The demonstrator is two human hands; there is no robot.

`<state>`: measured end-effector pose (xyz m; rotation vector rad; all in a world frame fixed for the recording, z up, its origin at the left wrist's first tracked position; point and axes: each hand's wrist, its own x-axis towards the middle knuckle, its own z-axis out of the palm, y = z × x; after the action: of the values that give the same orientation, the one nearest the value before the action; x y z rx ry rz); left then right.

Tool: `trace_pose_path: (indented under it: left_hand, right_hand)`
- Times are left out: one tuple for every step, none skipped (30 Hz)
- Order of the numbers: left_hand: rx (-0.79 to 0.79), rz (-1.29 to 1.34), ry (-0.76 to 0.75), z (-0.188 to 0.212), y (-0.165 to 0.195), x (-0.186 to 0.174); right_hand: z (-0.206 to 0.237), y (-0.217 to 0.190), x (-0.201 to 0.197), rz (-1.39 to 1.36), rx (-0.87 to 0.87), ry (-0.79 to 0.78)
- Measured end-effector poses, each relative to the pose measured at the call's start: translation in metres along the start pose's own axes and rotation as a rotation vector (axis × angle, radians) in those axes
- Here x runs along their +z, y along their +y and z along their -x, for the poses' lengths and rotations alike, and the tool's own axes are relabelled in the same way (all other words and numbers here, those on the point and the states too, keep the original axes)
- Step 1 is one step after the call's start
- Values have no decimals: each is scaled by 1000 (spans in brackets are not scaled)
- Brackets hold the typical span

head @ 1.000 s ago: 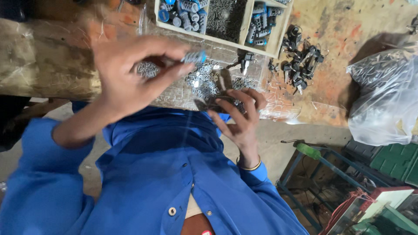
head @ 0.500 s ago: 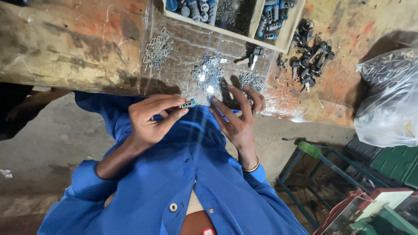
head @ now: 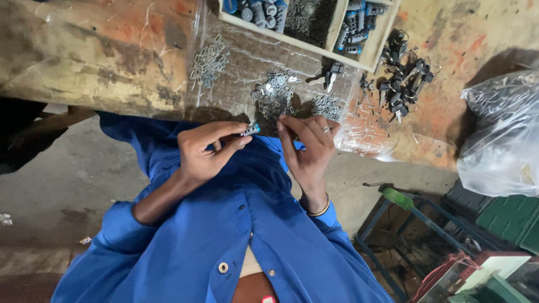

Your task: The person sits at a workbench assembling small hardware components by hand. They pick small parts from a compartment box and from the bench, fit them together into a cylindrical assembly, and place completed assemblies back on the bench, repeating the cycle.

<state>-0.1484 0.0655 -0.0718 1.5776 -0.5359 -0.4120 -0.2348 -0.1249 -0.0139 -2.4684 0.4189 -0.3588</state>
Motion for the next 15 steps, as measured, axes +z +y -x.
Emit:
trace_pose_path:
  left_hand:
    - [-35,12,-8,0,1,1]
    - [-38,13,0,-1,1,1]
    - [-42,13,9,-2,2,2]
    - [-53,15,18,-1,3,3]
    - [-46,8,19,-1,3,3]
    - [-33,-1,19,-2,3,3]
    - [-23,-7,19,-2,3,3]
    - [-24,-2,20,-2,3,2]
    - [-27,5,20,-2,3,2]
    - [-27,12,19,-2,2,2]
    - [-20,-4,18,-2,1,3]
    - [-15,-20,19,-2,1,3]
    - [-9,-38,20,-2,0,2]
    - [27,-53,26,-2,0,2]
    - [63,-68,30,-3,-1,1]
  right_hand:
    - [-1,-2,-1,-89,42,9]
    - [-3,-4,0,-110,20,22]
    - [-3,-5,1,-131,0,34]
    - [-3,-7,2,-153,-16,40]
    - [-2,-9,5,-181,-2,37]
    - [-2,-10,8,-209,9,39]
    - [-1,-11,11,-236,23,39]
    - [1,-12,14,-305,95,19]
    - [3,-14,17,-372,169,-1]
    - [5,-14,18,-436,242,-19]
    - [7,-13,18,-382,170,-31]
    - [8,-12,18,-330,98,-46]
    - [10,-11,18,-278,25,-60]
    - [10,-10,19,-288,11,-50]
    - [9,-8,21,-298,-2,-40]
